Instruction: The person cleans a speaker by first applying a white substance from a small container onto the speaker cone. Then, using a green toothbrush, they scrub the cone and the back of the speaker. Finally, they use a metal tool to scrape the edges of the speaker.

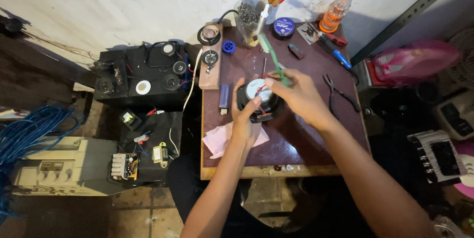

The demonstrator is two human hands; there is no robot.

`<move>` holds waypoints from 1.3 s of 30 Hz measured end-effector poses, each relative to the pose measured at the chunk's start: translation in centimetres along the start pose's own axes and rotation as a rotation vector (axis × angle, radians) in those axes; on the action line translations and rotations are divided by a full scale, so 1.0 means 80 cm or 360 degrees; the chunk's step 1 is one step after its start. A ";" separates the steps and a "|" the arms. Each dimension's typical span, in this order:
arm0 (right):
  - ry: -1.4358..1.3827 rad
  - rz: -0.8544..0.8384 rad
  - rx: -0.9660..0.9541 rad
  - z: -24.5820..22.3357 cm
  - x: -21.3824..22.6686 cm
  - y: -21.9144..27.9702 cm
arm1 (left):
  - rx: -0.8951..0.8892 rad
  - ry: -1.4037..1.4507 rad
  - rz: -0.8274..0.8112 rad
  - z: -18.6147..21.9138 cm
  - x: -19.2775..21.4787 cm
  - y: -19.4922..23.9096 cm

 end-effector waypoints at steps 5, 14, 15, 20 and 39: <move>0.0157 0.0281 0.0179 0.026 0.037 0.044 | -0.0053 0.0080 0.0057 0.004 0.002 -0.004; 0.1353 -0.0066 0.1344 0.065 0.066 0.090 | -0.0158 -0.0076 -0.0065 -0.001 0.017 -0.016; 0.1442 -0.0055 0.1360 0.065 0.060 0.089 | -0.0155 -0.0062 -0.0063 -0.001 0.015 -0.014; 0.1533 -0.0064 0.1342 0.051 0.054 0.085 | -0.0155 -0.0089 -0.0045 -0.001 0.016 -0.016; 0.1566 -0.0172 0.1195 0.047 0.086 0.071 | -0.0123 0.0066 0.0067 -0.006 0.012 -0.013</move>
Point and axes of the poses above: each hand's wrist, its own y-axis away from the middle knuckle, its own x-axis out of the back of the hand, z = x × y, the point moved 2 cm from there along -y, towards the middle knuckle, and after that the axes turned 3 degrees about x, right-handed, at the moved point
